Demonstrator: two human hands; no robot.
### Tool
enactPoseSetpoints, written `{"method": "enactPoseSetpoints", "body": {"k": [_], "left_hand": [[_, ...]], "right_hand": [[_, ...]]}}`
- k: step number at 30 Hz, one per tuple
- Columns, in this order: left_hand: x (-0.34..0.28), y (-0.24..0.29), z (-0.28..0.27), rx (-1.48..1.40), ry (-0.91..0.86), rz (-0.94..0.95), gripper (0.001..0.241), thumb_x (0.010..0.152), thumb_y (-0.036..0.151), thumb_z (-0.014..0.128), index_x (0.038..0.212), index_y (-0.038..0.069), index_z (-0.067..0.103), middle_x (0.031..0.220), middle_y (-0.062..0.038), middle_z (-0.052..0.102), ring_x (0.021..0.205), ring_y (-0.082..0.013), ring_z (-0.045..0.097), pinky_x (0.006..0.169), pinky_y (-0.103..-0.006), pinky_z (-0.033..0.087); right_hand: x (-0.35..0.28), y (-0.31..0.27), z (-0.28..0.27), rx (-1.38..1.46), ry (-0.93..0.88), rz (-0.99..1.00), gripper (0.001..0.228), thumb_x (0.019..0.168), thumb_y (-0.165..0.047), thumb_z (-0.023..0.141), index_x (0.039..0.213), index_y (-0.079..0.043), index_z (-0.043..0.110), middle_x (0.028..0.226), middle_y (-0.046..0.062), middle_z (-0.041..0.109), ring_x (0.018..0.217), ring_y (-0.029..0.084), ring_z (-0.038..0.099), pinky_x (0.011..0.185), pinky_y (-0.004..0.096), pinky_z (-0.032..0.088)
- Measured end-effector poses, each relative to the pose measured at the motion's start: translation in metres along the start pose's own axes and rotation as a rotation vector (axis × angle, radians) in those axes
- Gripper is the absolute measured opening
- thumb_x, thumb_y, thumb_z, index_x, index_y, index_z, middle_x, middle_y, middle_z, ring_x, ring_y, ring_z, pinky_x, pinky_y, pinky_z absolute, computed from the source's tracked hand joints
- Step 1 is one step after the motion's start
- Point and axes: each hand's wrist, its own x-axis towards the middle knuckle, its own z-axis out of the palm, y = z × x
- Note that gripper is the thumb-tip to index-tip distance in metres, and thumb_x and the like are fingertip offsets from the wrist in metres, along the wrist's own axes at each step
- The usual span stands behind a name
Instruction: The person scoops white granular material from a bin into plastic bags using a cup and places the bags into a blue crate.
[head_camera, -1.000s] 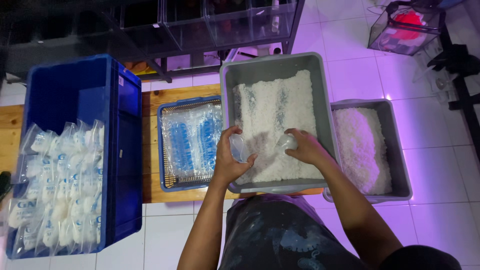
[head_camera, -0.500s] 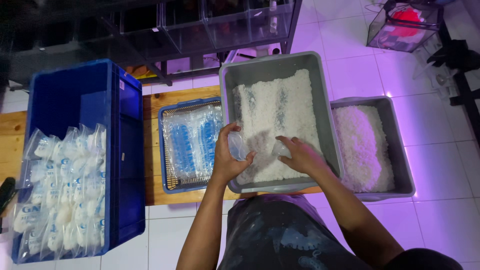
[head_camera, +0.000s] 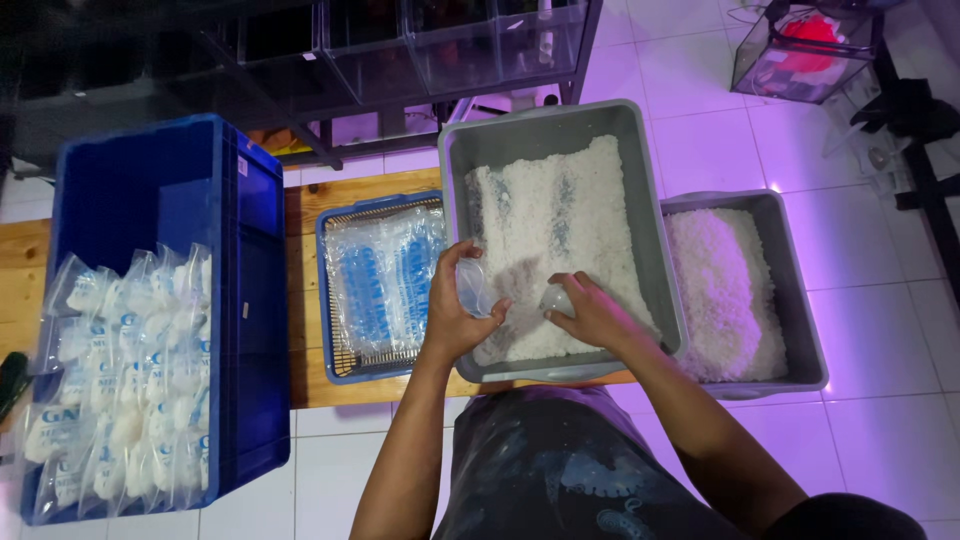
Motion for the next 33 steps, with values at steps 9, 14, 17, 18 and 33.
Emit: {"method": "enactPoseSetpoints", "body": {"k": [9, 14, 17, 18, 33], "left_hand": [[0.002, -0.002, 0.004, 0.008, 0.007, 0.005, 0.078, 0.056, 0.014, 0.082, 0.124, 0.000, 0.045, 0.103, -0.015, 0.057, 0.100, -0.0296, 0.059, 0.094, -0.0417, 0.045], [0.003, 0.002, 0.007, 0.087, -0.009, -0.023, 0.078, 0.055, 0.018, 0.083, 0.122, 0.002, 0.046, 0.102, -0.014, 0.058, 0.098, -0.0306, 0.059, 0.094, -0.0437, 0.043], [0.004, 0.003, 0.013, 0.165, -0.021, -0.049, 0.079, 0.056, 0.024, 0.084, 0.123, 0.006, 0.046, 0.101, -0.011, 0.058, 0.097, -0.0300, 0.059, 0.095, -0.0445, 0.040], [0.004, 0.003, 0.014, 0.197, -0.023, -0.060, 0.080, 0.055, 0.026, 0.085, 0.122, 0.008, 0.046, 0.101, -0.009, 0.058, 0.096, -0.0291, 0.059, 0.095, -0.0442, 0.040], [0.033, 0.040, 0.056, 0.476, -0.372, -0.224, 0.091, 0.062, 0.024, 0.082, 0.136, 0.005, 0.034, 0.115, -0.013, 0.046, 0.113, -0.0314, 0.047, 0.100, -0.0580, 0.020]], "right_hand": [[-0.002, -0.007, -0.006, 0.160, -0.121, 0.057, 0.053, 0.083, -0.033, 0.061, 0.128, -0.015, 0.040, 0.124, 0.024, 0.049, 0.120, 0.046, 0.047, 0.100, 0.052, 0.041], [-0.010, -0.018, -0.021, 0.367, -0.155, 0.197, 0.056, 0.084, -0.043, 0.059, 0.130, -0.016, 0.043, 0.127, 0.025, 0.050, 0.121, 0.043, 0.047, 0.101, 0.050, 0.038], [-0.014, -0.021, -0.028, 0.577, -0.079, 0.275, 0.058, 0.084, -0.040, 0.061, 0.133, -0.013, 0.045, 0.115, 0.020, 0.051, 0.103, 0.034, 0.052, 0.085, 0.041, 0.045], [-0.016, -0.026, -0.033, 0.697, -0.026, 0.287, 0.060, 0.084, -0.033, 0.062, 0.135, -0.007, 0.044, 0.104, 0.018, 0.050, 0.089, 0.028, 0.053, 0.073, 0.035, 0.048], [-0.019, -0.062, -0.079, 1.124, 0.500, 0.119, 0.050, 0.092, -0.025, 0.057, 0.135, -0.008, 0.038, 0.108, 0.009, 0.046, 0.084, 0.015, 0.052, 0.064, 0.023, 0.050]]}}
